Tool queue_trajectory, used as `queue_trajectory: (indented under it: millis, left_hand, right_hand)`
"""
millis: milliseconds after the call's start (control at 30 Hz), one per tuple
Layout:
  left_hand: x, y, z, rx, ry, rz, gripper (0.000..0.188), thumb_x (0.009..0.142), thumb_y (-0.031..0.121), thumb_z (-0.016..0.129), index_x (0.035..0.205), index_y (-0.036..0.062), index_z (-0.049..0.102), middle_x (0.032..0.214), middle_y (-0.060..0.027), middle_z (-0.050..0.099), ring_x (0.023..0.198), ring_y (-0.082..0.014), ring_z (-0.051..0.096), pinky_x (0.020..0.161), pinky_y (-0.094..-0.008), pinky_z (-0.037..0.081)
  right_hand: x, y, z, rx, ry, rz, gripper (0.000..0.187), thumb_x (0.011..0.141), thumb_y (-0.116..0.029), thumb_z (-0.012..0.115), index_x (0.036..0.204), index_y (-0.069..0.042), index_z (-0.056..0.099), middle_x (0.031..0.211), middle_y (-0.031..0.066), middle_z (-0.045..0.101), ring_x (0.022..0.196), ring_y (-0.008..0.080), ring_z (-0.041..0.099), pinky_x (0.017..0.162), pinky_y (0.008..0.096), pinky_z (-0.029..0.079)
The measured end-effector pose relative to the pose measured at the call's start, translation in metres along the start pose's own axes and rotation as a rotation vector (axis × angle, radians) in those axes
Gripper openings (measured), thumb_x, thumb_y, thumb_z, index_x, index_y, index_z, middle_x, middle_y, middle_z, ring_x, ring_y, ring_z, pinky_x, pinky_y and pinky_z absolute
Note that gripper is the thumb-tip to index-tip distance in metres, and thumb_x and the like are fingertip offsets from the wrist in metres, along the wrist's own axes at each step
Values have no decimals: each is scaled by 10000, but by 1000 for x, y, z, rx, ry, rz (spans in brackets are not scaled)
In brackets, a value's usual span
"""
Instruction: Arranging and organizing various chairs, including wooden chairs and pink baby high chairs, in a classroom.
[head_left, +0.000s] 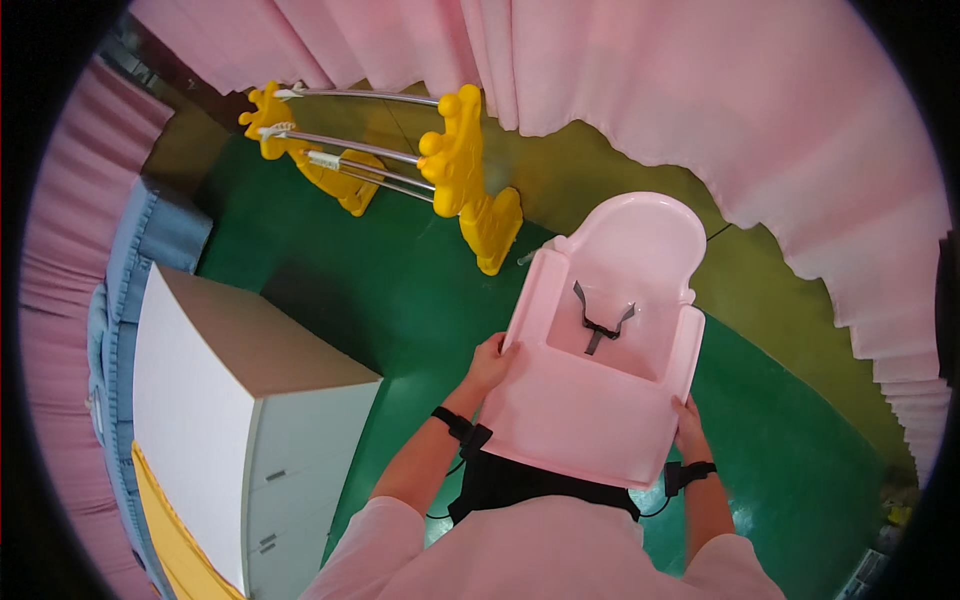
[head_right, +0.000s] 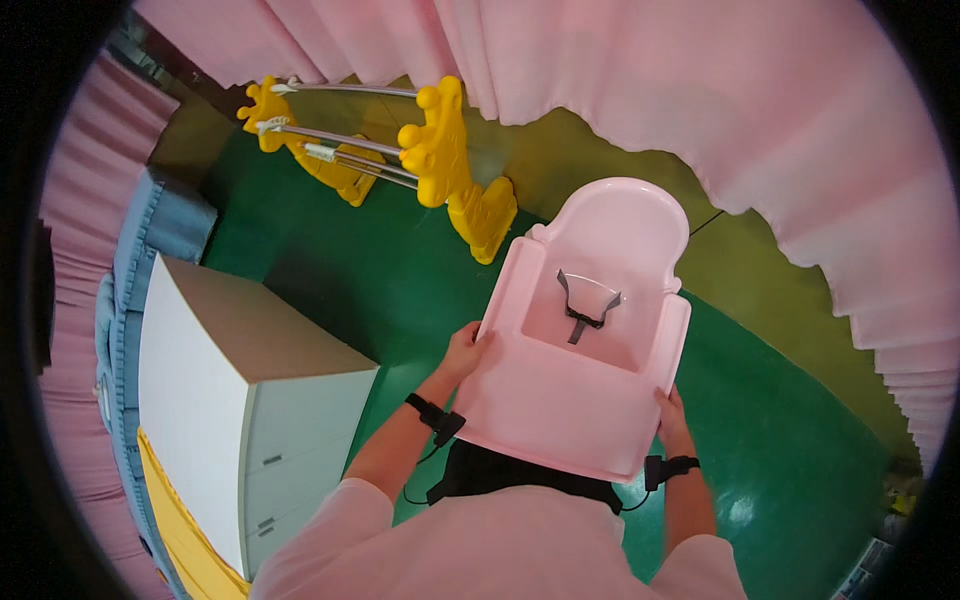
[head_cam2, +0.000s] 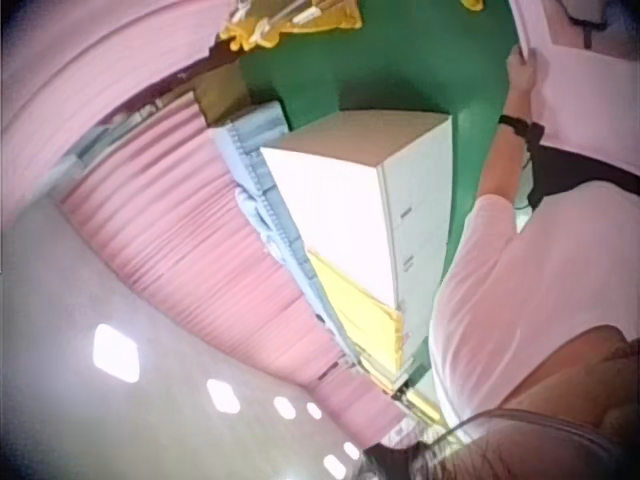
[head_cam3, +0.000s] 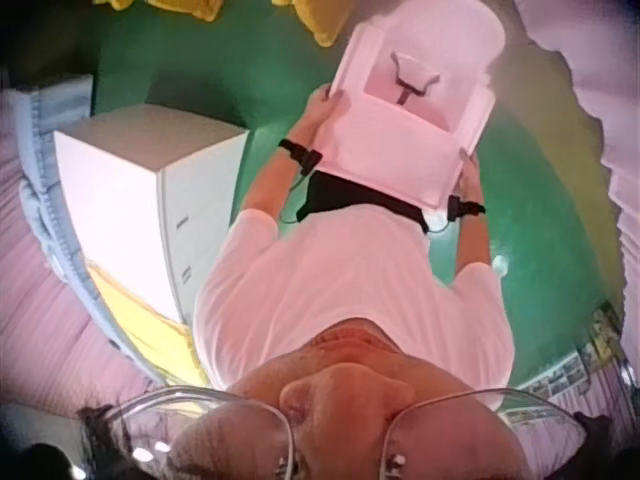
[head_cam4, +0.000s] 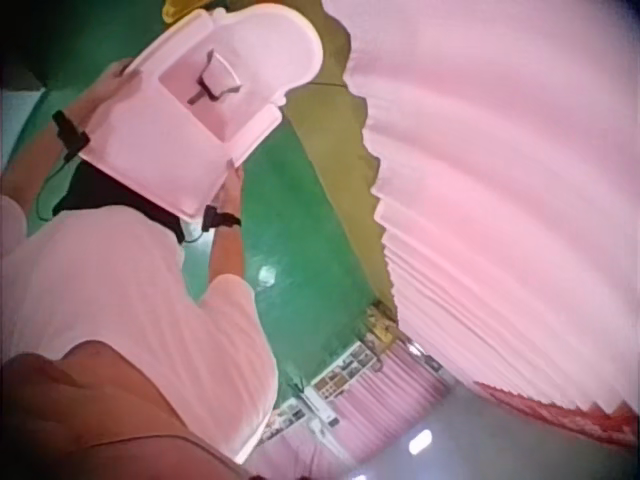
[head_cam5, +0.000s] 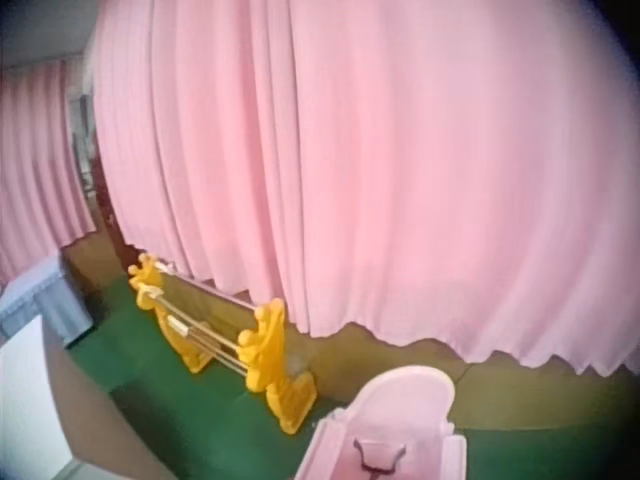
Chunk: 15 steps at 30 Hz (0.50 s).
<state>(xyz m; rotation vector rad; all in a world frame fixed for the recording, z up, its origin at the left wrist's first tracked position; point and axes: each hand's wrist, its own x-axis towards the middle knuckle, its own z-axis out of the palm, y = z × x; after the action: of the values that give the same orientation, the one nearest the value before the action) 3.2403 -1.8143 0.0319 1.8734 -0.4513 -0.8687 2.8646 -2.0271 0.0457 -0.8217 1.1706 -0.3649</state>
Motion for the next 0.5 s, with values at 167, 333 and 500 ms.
queue_trajectory:
  millis: [167,333,500]
  left_hand:
    - [102,-29,-14,115,-126,-6,332,848,197,576,1075,-45,548,891,-110,638,791,-132,584,705,-274,471]
    - [161,-66,-35,33,-76,-33,337,831,260,591,1009,-26,579,810,-146,649,701,-170,621,632,-292,484]
    - [185,-43,-47,60,-80,-60,324,830,268,598,969,-25,582,747,-144,650,623,-172,628,560,-289,484]
  right_hand:
    - [69,15,53,146,26,117,497,887,-113,493,1342,-60,299,1217,115,490,1073,245,510,897,370,442]
    - [120,41,96,124,160,60,456,892,-97,479,1318,-62,322,1180,107,506,1051,229,518,892,359,450]
    - [134,21,133,118,245,91,402,897,-96,477,1281,-65,363,1118,84,530,993,196,535,846,334,474]
